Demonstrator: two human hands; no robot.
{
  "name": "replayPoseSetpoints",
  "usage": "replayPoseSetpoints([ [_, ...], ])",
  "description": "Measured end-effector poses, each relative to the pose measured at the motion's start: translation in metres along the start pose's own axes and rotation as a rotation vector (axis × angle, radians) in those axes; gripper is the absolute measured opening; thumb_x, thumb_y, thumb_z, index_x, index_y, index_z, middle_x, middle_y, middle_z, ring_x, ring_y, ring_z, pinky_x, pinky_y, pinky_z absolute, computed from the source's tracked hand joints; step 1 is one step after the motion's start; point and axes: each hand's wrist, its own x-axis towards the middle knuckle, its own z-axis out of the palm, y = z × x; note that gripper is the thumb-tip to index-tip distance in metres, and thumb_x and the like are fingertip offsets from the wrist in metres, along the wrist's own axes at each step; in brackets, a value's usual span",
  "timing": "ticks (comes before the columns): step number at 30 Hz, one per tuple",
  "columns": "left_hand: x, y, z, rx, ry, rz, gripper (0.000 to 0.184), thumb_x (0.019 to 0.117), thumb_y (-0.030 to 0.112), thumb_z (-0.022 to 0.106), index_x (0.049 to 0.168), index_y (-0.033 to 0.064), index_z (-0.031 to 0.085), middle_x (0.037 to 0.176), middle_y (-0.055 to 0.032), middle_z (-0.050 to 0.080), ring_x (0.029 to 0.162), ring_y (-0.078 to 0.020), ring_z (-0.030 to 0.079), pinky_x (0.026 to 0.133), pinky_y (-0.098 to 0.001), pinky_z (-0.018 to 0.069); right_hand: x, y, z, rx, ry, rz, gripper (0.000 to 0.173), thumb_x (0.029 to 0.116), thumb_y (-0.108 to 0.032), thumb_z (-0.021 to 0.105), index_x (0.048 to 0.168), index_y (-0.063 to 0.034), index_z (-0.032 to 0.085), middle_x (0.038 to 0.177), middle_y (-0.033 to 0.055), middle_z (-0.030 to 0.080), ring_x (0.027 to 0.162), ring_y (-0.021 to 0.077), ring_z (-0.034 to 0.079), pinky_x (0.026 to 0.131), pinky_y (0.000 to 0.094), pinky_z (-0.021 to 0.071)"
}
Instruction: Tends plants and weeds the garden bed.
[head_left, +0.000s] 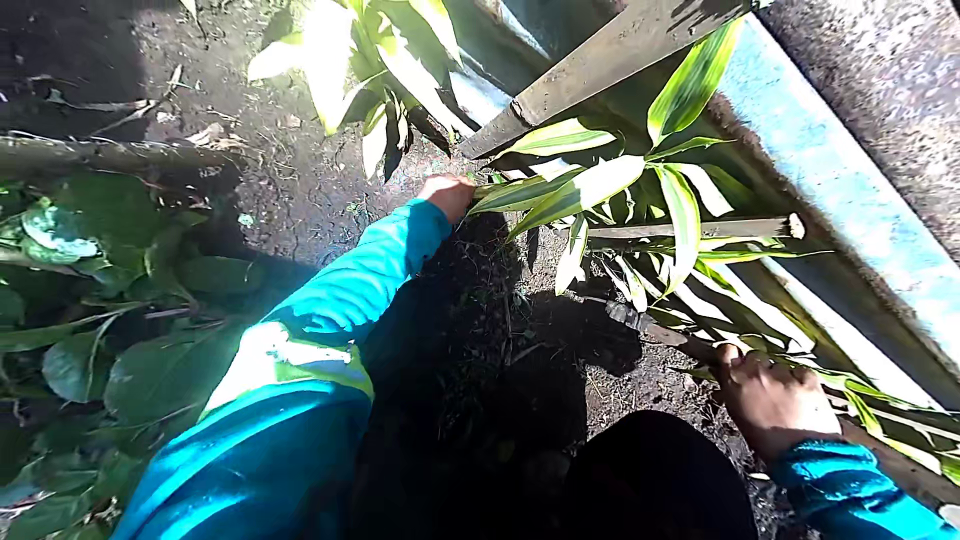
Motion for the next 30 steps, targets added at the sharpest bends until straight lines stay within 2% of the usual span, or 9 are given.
replayPoseSetpoints([
  [2, -0.024, 0.016, 0.012, -0.028, -0.067, 0.041, 0.027, 0.103, 0.006, 0.054, 0.124, -0.0071, 0.065, 0.127, -0.0282, 0.066, 0.121, -0.0474, 0.062, 0.101, -0.0645, 0.0467, 0.0, -0.001, -0.002, 0.008, -0.012, -0.004, 0.025, 0.1009, -0.003, 0.059, 0.12, 0.0134, 0.062, 0.094, 0.0351, 0.067, 0.084, 0.053, 0.069, 0.079, 0.0625, 0.0533],
  [8, 0.023, -0.018, -0.021, -0.103, 0.169, -0.295, 0.056, 0.1064, 0.008, 0.049, 0.16, 0.0029, 0.033, 0.159, -0.0281, 0.039, 0.138, -0.049, 0.049, 0.106, -0.0618, 0.0472, -0.002, -0.001, 0.002, 0.014, 0.011, 0.004, 0.025, 0.0993, 0.005, 0.054, 0.121, 0.0146, 0.061, 0.092, 0.0356, 0.067, 0.082, 0.0535, 0.069, 0.078, 0.0641, 0.0527],
  [12, 0.042, -0.013, -0.031, -0.274, 0.17, -0.417, 0.054, 0.1142, 0.033, 0.029, 0.15, -0.0049, 0.045, 0.149, -0.0351, 0.048, 0.14, -0.0495, 0.048, 0.114, -0.0603, 0.0387, 0.001, 0.0, -0.001, -0.007, -0.012, 0.011, 0.025, 0.102, 0.001, 0.052, 0.122, 0.0136, 0.061, 0.094, 0.035, 0.067, 0.084, 0.0534, 0.069, 0.08, 0.0633, 0.0528],
  [14, 0.043, -0.013, -0.028, -0.368, 0.165, -0.383, 0.055, 0.1141, 0.034, 0.027, 0.144, -0.0034, 0.053, 0.144, -0.0334, 0.054, 0.139, -0.0477, 0.05, 0.114, -0.0618, 0.0385, 0.002, 0.001, -0.001, -0.013, -0.018, 0.009, 0.025, 0.1019, 0.001, 0.053, 0.121, 0.0139, 0.061, 0.094, 0.035, 0.067, 0.084, 0.053, 0.069, 0.08, 0.0624, 0.0532],
  [18, 0.014, -0.016, -0.001, -0.124, 0.095, -0.064, 0.035, 0.1038, -0.001, 0.047, 0.137, -0.0041, 0.057, 0.138, -0.0289, 0.06, 0.134, -0.0479, 0.054, 0.106, -0.0656, 0.0446, 0.001, 0.001, 0.0, -0.005, -0.034, 0.01, 0.025, 0.1018, 0.001, 0.053, 0.122, 0.014, 0.06, 0.095, 0.0354, 0.066, 0.084, 0.0532, 0.069, 0.081, 0.0629, 0.0526],
  [22, -0.049, 0.011, 0.032, -0.131, -0.052, 0.105, 0.036, 0.1081, 0.012, 0.05, 0.139, -0.0059, 0.057, 0.142, -0.0278, 0.058, 0.132, -0.0465, 0.056, 0.108, -0.0631, 0.044, 0.001, 0.001, 0.001, 0.009, 0.002, -0.01, 0.024, 0.0999, 0.004, 0.054, 0.121, 0.0149, 0.06, 0.092, 0.0355, 0.066, 0.083, 0.0533, 0.069, 0.079, 0.063, 0.0531],
  [24, -0.064, -0.002, 0.04, -0.151, 0.096, 0.119, 0.038, 0.1014, 0.011, 0.062, 0.138, -0.0012, 0.061, 0.14, -0.0268, 0.059, 0.131, -0.048, 0.054, 0.106, -0.0664, 0.0406, 0.002, 0.002, 0.0, 0.014, -0.01, -0.014, 0.025, 0.1008, 0.004, 0.053, 0.122, 0.0153, 0.06, 0.093, 0.0362, 0.066, 0.084, 0.0539, 0.069, 0.079, 0.0634, 0.053],
  [28, -0.072, -0.078, 0.027, -0.168, 0.397, -0.354, 0.046, 0.1016, 0.017, 0.062, 0.147, 0.0163, 0.057, 0.159, -0.0225, 0.043, 0.148, -0.0497, 0.034, 0.113, -0.0733, 0.0266, 0.004, 0.002, -0.002, 0.023, -0.014, -0.022, 0.025, 0.1016, 0.003, 0.052, 0.121, 0.015, 0.06, 0.093, 0.0358, 0.066, 0.083, 0.0535, 0.069, 0.079, 0.0635, 0.0528],
  [30, -0.08, -0.088, 0.03, -0.223, 0.37, -0.5, 0.038, 0.1004, 0.009, 0.063, 0.139, 0.0074, 0.063, 0.154, -0.0255, 0.047, 0.142, -0.0515, 0.042, 0.109, -0.0697, 0.0388, 0.004, 0.001, -0.004, 0.018, -0.035, -0.023, 0.024, 0.1021, 0.003, 0.051, 0.122, 0.0147, 0.06, 0.094, 0.0354, 0.067, 0.085, 0.053, 0.069, 0.081, 0.0625, 0.0527],
])
